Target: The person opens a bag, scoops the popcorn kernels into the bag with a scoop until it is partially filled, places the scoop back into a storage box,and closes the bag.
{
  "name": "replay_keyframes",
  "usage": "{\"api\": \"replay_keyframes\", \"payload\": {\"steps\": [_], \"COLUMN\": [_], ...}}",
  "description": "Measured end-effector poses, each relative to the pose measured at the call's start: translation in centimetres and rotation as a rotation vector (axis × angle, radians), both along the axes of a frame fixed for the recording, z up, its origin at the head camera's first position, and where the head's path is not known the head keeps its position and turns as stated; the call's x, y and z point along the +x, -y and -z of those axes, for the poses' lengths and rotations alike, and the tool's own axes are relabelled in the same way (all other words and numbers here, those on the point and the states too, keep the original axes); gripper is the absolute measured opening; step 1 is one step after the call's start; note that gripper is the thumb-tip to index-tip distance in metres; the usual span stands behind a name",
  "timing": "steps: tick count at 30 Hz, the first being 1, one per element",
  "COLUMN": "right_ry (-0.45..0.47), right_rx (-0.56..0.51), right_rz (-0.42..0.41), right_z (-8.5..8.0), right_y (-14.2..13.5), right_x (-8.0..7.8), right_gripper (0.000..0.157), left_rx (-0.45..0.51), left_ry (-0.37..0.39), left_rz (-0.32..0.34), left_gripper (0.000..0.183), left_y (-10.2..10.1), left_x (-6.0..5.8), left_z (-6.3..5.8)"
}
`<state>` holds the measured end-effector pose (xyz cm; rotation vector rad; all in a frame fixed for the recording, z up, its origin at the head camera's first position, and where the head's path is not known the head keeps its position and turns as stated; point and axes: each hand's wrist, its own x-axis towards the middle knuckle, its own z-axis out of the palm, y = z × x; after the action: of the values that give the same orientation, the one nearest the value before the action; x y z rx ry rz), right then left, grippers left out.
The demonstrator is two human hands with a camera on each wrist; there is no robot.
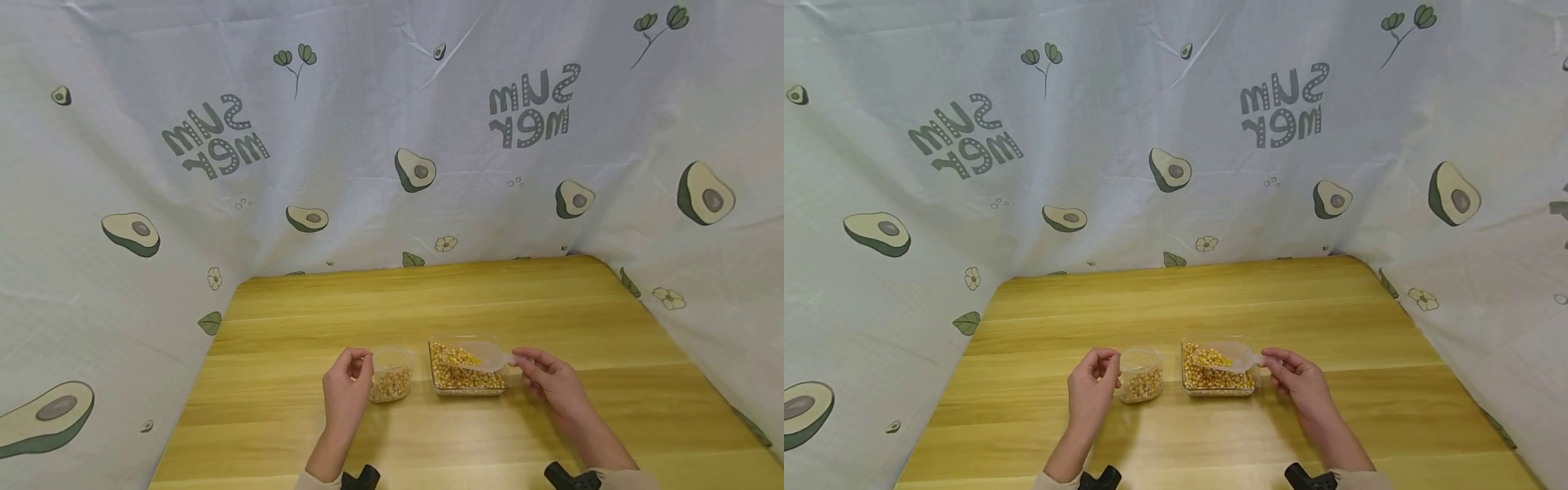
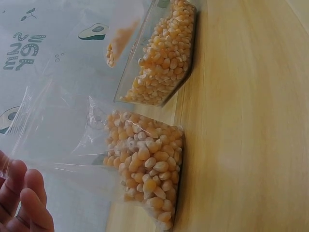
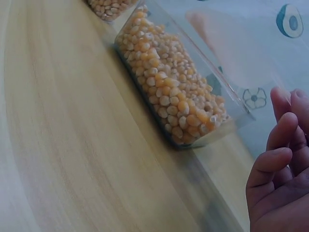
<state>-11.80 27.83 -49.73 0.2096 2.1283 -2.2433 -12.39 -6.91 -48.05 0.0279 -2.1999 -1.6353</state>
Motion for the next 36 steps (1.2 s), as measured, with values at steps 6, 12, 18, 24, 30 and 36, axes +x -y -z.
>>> {"api": "replay_keyframes", "payload": {"steps": [6, 12, 18, 24, 30, 36], "right_ry": [-0.010, -0.047, -0.080, -0.102, -0.115, -0.110], "right_rx": [-0.001, -0.028, -0.064, -0.086, -0.086, -0.062], "right_rz": [0.008, -0.019, -0.051, -0.088, -0.118, -0.125], "right_z": [-0.2, -0.8, -1.5, -2.6, -3.5, -4.3], "right_y": [0.2, 0.6, 1.1, 1.9, 2.5, 3.2], "right_x": [-0.1, -0.2, -0.3, -0.4, -0.5, -0.7], "right_gripper": [0.014, 0.016, 0.016, 0.017, 0.018, 0.016], "left_rx": [-0.007, -0.031, -0.031, -0.020, -0.036, -0.029], "left_ry": [0.003, -0.002, -0.010, -0.007, -0.015, -0.022], "left_rz": [-0.004, -0.017, -0.008, 0.002, -0.003, 0.011], "left_gripper": [0.008, 0.006, 0.007, 0.008, 0.008, 0.008], "left_y": [0.0, 0.1, 0.1, 0.1, 0.0, 0.0], "left_x": [0.1, 0.1, 0.2, 0.2, 0.1, 0.1], "left_z": [0.0, 0.0, 0.0, -0.1, -0.1, -0.2]}}
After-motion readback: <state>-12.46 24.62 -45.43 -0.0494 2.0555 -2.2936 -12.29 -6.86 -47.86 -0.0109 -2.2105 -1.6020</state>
